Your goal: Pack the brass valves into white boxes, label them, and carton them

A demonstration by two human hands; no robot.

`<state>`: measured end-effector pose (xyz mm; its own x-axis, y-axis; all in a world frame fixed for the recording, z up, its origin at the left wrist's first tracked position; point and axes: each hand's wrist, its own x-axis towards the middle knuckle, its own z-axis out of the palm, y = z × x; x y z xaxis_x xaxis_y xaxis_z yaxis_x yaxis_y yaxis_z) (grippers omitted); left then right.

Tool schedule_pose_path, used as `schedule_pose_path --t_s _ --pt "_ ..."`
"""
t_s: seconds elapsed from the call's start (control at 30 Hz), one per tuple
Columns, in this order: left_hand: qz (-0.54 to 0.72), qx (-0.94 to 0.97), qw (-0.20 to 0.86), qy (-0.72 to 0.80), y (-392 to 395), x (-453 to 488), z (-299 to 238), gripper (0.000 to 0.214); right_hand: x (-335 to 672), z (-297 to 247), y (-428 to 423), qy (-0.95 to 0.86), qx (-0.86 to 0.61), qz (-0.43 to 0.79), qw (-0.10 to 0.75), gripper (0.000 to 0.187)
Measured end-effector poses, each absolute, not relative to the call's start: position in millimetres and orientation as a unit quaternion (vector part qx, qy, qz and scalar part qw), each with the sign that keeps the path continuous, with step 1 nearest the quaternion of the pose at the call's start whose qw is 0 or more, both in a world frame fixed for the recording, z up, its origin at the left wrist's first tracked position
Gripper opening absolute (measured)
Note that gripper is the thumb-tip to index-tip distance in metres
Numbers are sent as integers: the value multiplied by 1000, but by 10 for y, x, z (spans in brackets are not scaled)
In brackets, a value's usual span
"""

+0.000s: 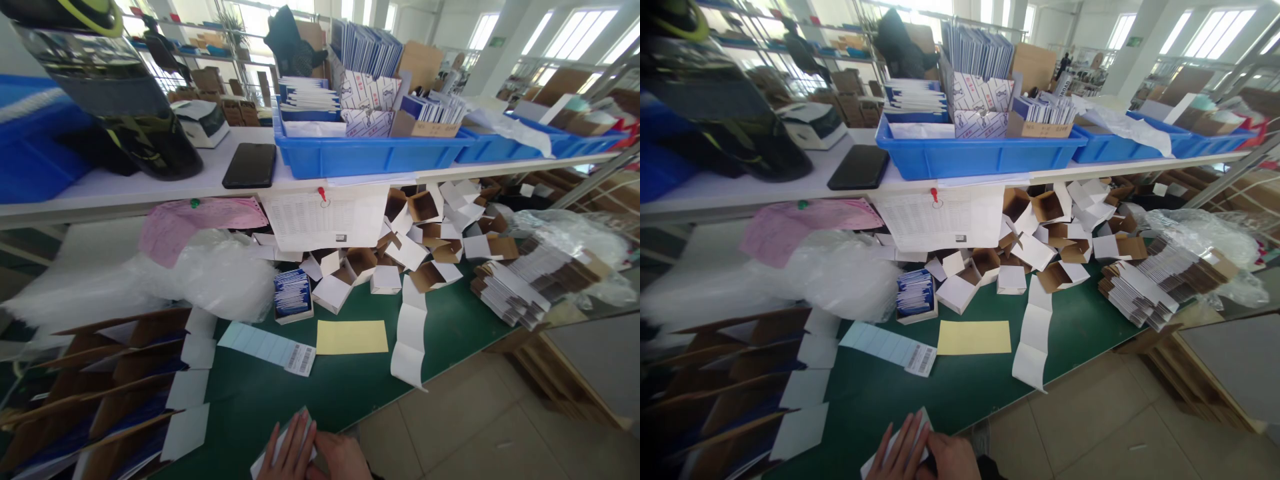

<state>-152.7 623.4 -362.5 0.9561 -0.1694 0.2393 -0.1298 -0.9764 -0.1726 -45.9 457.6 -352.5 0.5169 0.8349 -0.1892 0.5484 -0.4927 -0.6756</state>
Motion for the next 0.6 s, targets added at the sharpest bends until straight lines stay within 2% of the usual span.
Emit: schedule_pose_path --t_s 0.2,0.33,0.47,0.6 --pt "-137 -986 49 87 6274 -1566 -3595 67 -410 -3244 4580 -354 -821 308 325 43" --pt "-90 -993 -73 -10 6264 -1628 -3400 74 -409 -3201 4592 -312 -826 324 340 34" --pt "-90 -966 -181 -161 6290 -1554 -3228 58 -430 -3262 4610 -306 -836 315 328 30" --pt "-151 -960 -131 -194 6305 -1382 -3344 43 -447 -3314 4641 -316 -850 288 307 24"
